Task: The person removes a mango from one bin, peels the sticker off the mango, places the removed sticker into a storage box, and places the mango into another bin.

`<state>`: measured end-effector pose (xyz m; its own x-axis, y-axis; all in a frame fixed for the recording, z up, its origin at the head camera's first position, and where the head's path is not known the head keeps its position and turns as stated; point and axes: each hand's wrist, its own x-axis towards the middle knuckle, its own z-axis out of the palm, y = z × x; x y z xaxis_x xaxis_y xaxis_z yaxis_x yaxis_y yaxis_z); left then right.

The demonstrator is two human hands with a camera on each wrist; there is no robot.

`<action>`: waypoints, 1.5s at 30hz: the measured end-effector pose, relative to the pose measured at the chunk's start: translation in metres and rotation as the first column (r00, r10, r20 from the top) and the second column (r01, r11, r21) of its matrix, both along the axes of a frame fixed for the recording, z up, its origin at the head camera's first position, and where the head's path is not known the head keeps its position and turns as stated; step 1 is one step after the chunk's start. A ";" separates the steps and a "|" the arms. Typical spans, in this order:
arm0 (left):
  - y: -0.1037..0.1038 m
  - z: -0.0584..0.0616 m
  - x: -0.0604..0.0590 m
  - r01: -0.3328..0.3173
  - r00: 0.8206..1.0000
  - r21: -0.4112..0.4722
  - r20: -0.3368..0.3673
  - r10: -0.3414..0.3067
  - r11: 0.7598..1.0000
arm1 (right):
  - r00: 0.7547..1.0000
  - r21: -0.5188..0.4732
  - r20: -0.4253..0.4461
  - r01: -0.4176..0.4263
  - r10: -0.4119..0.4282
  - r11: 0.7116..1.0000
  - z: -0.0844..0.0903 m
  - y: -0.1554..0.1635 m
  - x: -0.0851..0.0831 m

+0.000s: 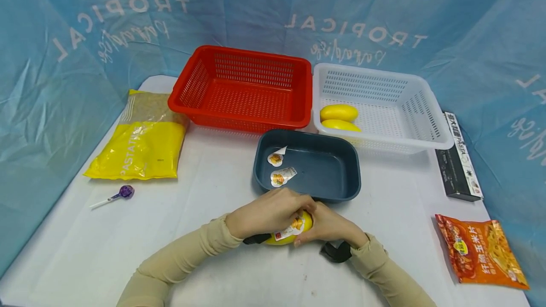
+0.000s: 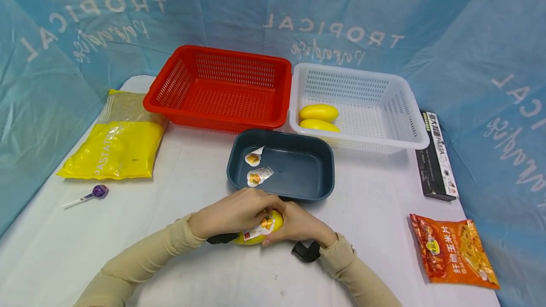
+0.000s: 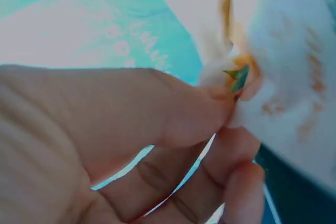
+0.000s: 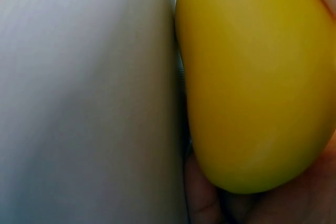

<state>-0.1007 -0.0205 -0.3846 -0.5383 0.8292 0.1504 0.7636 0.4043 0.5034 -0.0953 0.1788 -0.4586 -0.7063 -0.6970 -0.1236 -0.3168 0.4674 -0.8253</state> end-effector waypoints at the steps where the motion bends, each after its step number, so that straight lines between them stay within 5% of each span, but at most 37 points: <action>1: 0.000 0.001 0.000 -0.002 1.000 -0.003 0.001 0.002 1.000 | 1.000 -0.003 0.001 -0.001 0.001 1.000 0.000 0.000 0.000; 6: 0.002 0.001 0.003 -0.028 0.992 -0.082 -0.123 0.018 0.996 | 1.000 -0.006 -0.027 -0.011 0.010 1.000 -0.002 0.000 -0.002; 11: 0.004 -0.001 0.011 -0.088 0.957 -0.140 -0.285 0.045 0.986 | 0.999 -0.022 -0.039 -0.037 0.036 0.999 -0.004 -0.001 -0.003; 13: 0.005 -0.001 0.013 -0.099 0.935 -0.124 -0.351 0.050 0.987 | 0.999 -0.023 -0.039 -0.036 0.035 0.999 -0.003 -0.001 -0.003; 18: 0.003 0.002 0.012 -0.146 0.848 -0.114 -0.527 0.065 0.983 | 0.999 -0.004 -0.025 -0.028 0.028 1.000 -0.002 -0.001 -0.002; 20: 0.002 0.003 0.010 -0.161 0.836 -0.122 -0.544 0.070 0.979 | 0.999 -0.004 -0.019 -0.029 0.029 1.000 -0.002 -0.001 -0.002; 26: 0.002 0.002 0.009 -0.097 0.888 -0.152 -0.460 0.016 0.984 | 0.999 -0.033 0.011 -0.044 0.044 0.999 -0.004 -0.001 -0.001; 34: 0.001 0.002 0.006 -0.018 0.884 -0.114 -0.467 -0.038 0.993 | 0.999 -0.062 -0.012 -0.043 0.043 0.997 -0.003 -0.001 -0.002; 41: -0.004 0.005 -0.002 0.101 0.935 -0.007 -0.341 -0.098 0.995 | 0.997 -0.082 -0.005 -0.071 0.071 0.994 -0.005 -0.001 -0.002; 45: -0.007 0.009 -0.004 0.137 0.950 0.035 -0.288 -0.122 0.990 | 0.997 -0.087 0.008 -0.075 0.076 0.993 -0.006 -0.001 -0.002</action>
